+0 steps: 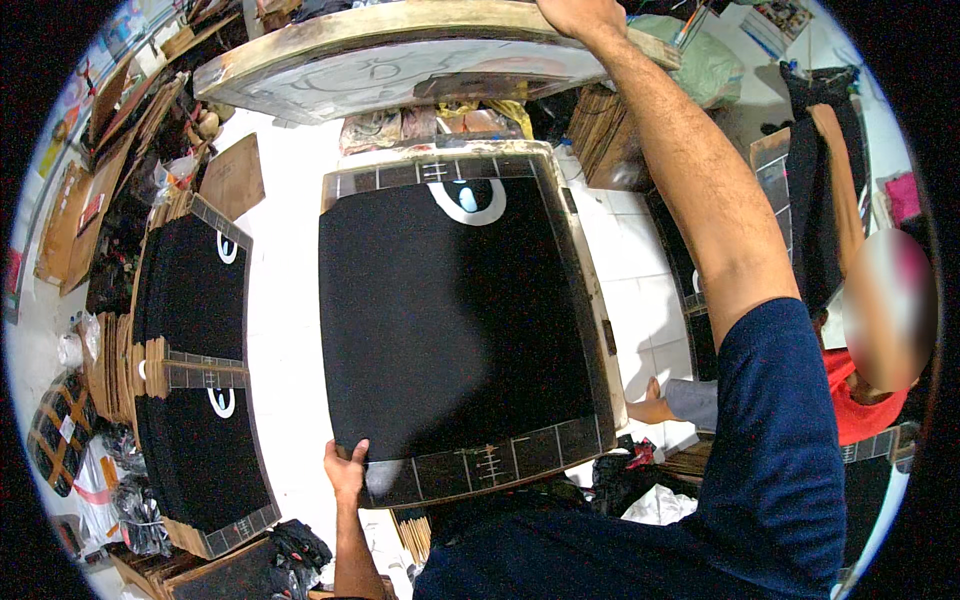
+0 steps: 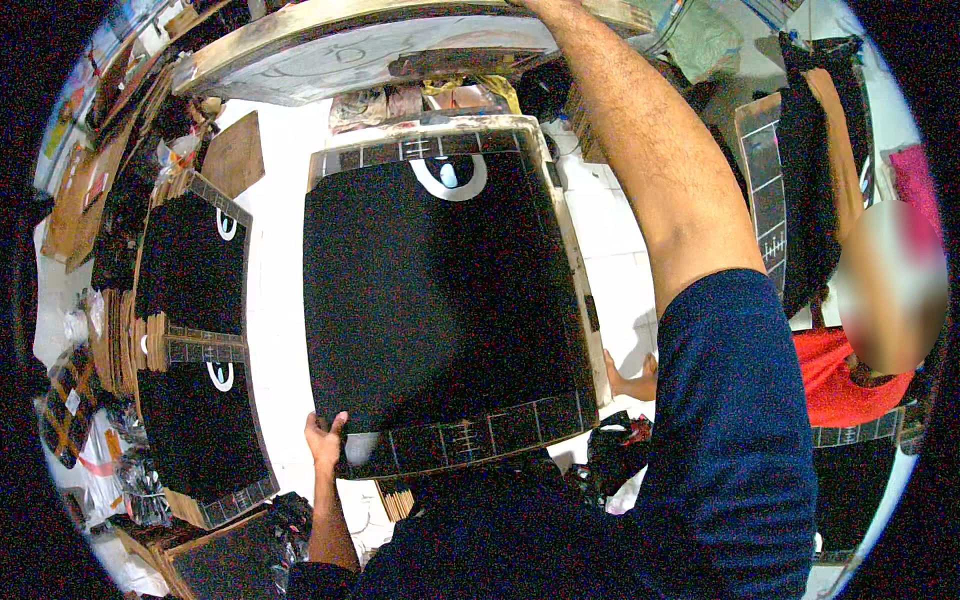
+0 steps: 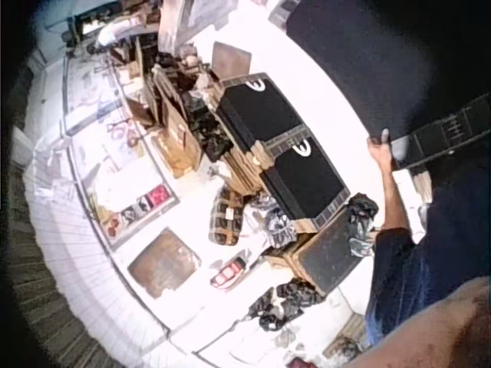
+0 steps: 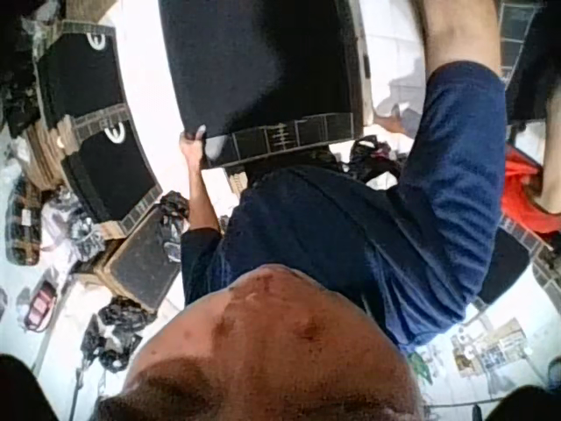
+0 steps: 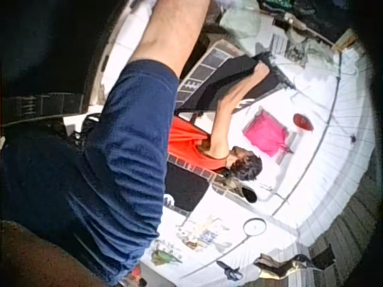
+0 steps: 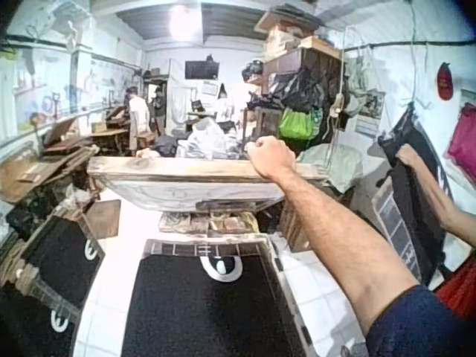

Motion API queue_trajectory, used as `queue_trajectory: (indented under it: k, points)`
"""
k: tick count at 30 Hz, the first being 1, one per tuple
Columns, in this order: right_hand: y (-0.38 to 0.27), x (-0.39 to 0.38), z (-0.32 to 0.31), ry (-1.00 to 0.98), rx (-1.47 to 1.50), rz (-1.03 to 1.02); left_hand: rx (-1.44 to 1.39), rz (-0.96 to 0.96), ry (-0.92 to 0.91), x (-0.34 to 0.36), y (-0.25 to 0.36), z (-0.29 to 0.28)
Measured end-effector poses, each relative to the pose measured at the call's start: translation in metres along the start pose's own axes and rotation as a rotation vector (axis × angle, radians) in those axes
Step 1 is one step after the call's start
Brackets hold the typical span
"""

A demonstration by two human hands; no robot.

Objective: The person mixes dark ink in a small container, then repeatedly uses a squeegee to pull ink across a screen-printing frame over a black skateboard deck. The person lifts the screen to reveal the printed logo and repeats the process on multiple decks.

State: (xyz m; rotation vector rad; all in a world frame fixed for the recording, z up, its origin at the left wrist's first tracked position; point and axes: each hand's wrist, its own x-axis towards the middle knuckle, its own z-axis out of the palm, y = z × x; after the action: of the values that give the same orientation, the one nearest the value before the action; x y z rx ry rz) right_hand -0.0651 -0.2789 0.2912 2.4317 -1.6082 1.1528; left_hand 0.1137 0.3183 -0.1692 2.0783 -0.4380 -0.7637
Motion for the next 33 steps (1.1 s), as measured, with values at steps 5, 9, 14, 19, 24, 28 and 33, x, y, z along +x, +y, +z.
queue_trajectory:
  k: [5,9,14,19,24,28,33]
  points:
    - [-0.006,0.014,-0.001,-0.021,-0.005,0.020,0.051,0.054,0.022,0.000,0.016,0.010]
    - [-0.007,0.030,0.002,-0.032,-0.026,0.042,0.208,-0.026,0.062,-0.011,0.037,0.010]
    - [-0.005,0.043,0.002,-0.012,-0.018,0.017,0.167,-0.106,0.098,-0.008,0.048,0.014]
    - [-0.007,0.047,0.001,-0.009,-0.023,0.028,0.284,-0.115,0.167,0.006,0.043,0.014]
    - [-0.008,0.044,0.001,-0.030,-0.068,-0.007,0.302,-0.090,0.191,0.014,0.028,0.019]
    - [-0.008,0.023,0.000,-0.005,-0.021,0.060,0.361,-0.073,0.171,0.025,0.009,0.025]
    - [0.016,-0.046,0.015,0.005,0.001,-0.003,0.361,0.076,0.284,0.029,0.066,0.039]
